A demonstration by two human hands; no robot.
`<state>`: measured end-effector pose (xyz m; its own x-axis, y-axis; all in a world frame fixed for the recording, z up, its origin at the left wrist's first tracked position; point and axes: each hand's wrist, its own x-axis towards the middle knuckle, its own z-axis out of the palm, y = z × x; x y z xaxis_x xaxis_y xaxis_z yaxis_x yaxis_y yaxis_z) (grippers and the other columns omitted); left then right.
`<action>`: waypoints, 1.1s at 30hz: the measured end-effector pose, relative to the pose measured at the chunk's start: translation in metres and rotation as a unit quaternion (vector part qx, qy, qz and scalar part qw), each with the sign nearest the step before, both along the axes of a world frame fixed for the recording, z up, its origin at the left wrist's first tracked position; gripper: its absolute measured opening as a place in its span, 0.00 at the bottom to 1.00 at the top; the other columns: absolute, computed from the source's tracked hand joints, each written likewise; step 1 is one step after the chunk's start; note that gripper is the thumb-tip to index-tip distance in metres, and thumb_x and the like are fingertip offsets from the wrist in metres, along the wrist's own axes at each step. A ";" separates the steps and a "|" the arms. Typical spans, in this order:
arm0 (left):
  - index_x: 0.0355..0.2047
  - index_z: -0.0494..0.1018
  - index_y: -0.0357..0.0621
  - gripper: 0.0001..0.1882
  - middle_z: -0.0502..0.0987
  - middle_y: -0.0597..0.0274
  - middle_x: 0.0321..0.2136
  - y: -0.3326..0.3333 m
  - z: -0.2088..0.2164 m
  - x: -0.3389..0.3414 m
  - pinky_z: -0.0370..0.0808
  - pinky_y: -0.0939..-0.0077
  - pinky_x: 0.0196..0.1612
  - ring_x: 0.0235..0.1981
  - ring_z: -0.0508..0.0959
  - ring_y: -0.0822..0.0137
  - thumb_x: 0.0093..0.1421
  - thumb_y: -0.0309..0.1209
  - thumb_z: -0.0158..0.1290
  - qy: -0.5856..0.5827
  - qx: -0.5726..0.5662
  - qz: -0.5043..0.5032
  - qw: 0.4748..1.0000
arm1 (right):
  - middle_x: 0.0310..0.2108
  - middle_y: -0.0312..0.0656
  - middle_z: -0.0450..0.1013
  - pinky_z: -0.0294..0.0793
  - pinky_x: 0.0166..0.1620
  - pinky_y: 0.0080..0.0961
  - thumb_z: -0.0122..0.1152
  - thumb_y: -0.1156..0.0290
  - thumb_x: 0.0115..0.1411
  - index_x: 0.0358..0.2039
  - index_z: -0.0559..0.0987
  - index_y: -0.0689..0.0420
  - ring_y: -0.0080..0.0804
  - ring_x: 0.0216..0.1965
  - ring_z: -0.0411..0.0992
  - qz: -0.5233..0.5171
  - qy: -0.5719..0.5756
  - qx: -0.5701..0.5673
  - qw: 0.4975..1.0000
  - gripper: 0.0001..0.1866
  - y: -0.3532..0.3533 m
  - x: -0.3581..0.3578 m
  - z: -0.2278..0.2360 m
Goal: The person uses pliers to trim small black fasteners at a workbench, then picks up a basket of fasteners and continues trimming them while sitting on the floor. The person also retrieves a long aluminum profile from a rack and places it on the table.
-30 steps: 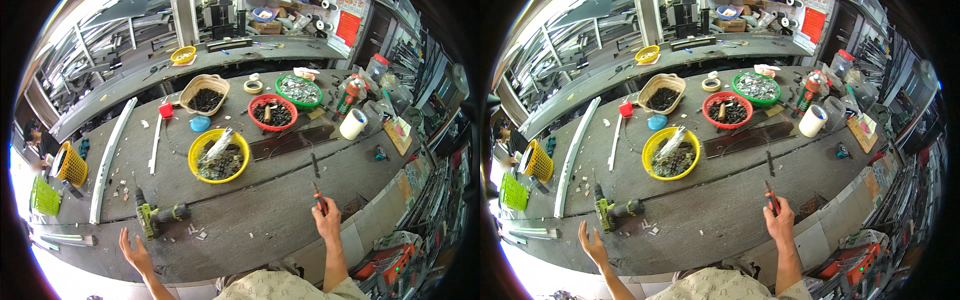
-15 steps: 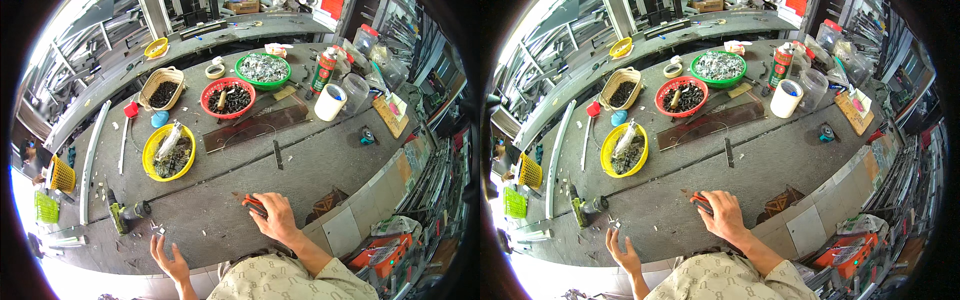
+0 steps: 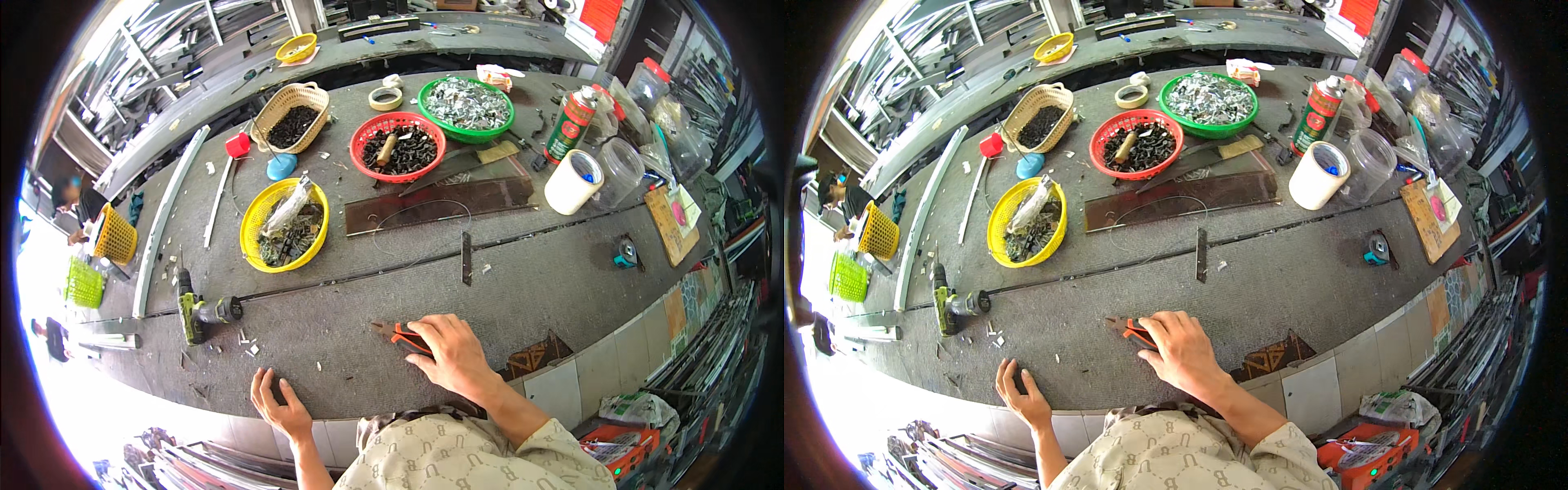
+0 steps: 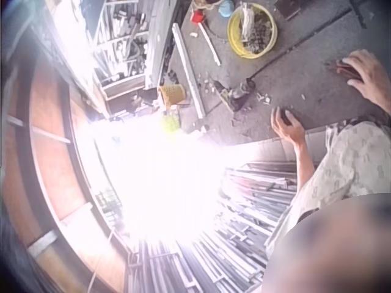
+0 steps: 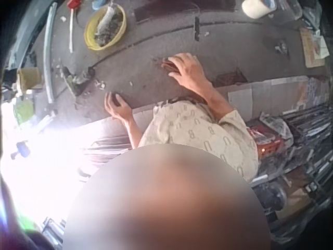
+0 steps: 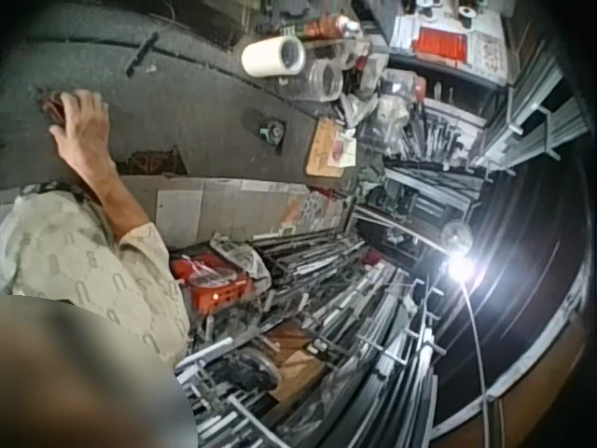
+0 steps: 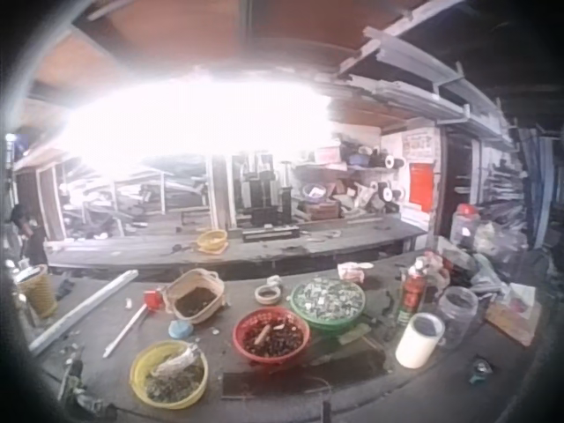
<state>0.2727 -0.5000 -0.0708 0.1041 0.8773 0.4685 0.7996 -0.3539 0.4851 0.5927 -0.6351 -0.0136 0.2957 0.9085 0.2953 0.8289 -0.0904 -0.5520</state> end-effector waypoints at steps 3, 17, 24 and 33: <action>0.54 0.78 0.38 0.15 0.76 0.50 0.59 -0.001 0.002 0.000 0.65 0.53 0.68 0.62 0.72 0.50 0.67 0.25 0.56 0.009 -0.004 -0.003 1.000 | 0.36 0.44 0.78 0.79 0.43 0.37 0.74 0.70 0.54 0.43 0.80 0.57 0.44 0.37 0.78 -0.010 0.047 0.062 0.997 0.17 -0.001 0.003 0.001; 0.51 0.79 0.37 0.14 0.77 0.49 0.58 -0.001 -0.001 -0.001 0.66 0.50 0.67 0.62 0.73 0.47 0.66 0.25 0.56 -0.001 -0.010 0.008 1.000 | 0.33 0.45 0.81 0.75 0.35 0.27 0.61 0.51 0.73 0.34 0.80 0.60 0.29 0.33 0.77 -0.035 0.674 -0.035 0.737 0.22 -0.044 0.055 0.010; 0.51 0.79 0.38 0.14 0.77 0.50 0.58 0.000 -0.003 -0.001 0.66 0.50 0.67 0.62 0.73 0.48 0.65 0.24 0.56 0.007 -0.012 0.016 1.000 | 0.28 0.41 0.77 0.72 0.30 0.28 0.66 0.50 0.70 0.34 0.84 0.62 0.26 0.24 0.71 -0.237 0.443 -0.057 0.863 0.24 -0.046 0.072 0.018; 0.49 0.80 0.39 0.14 0.78 0.51 0.56 0.001 -0.004 0.000 0.66 0.50 0.67 0.61 0.73 0.47 0.63 0.23 0.56 -0.013 -0.003 0.021 1.000 | 0.42 0.40 0.75 0.68 0.52 0.42 0.78 0.60 0.58 0.36 0.89 0.55 0.39 0.49 0.73 -0.318 -0.050 -0.061 0.945 0.13 0.010 0.112 -0.004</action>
<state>0.2727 -0.4994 -0.0751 0.0556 0.8830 0.4660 0.8006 -0.3183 0.5076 0.7042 -0.6255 -0.0177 0.7701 0.5847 0.2552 0.6323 -0.6461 -0.4276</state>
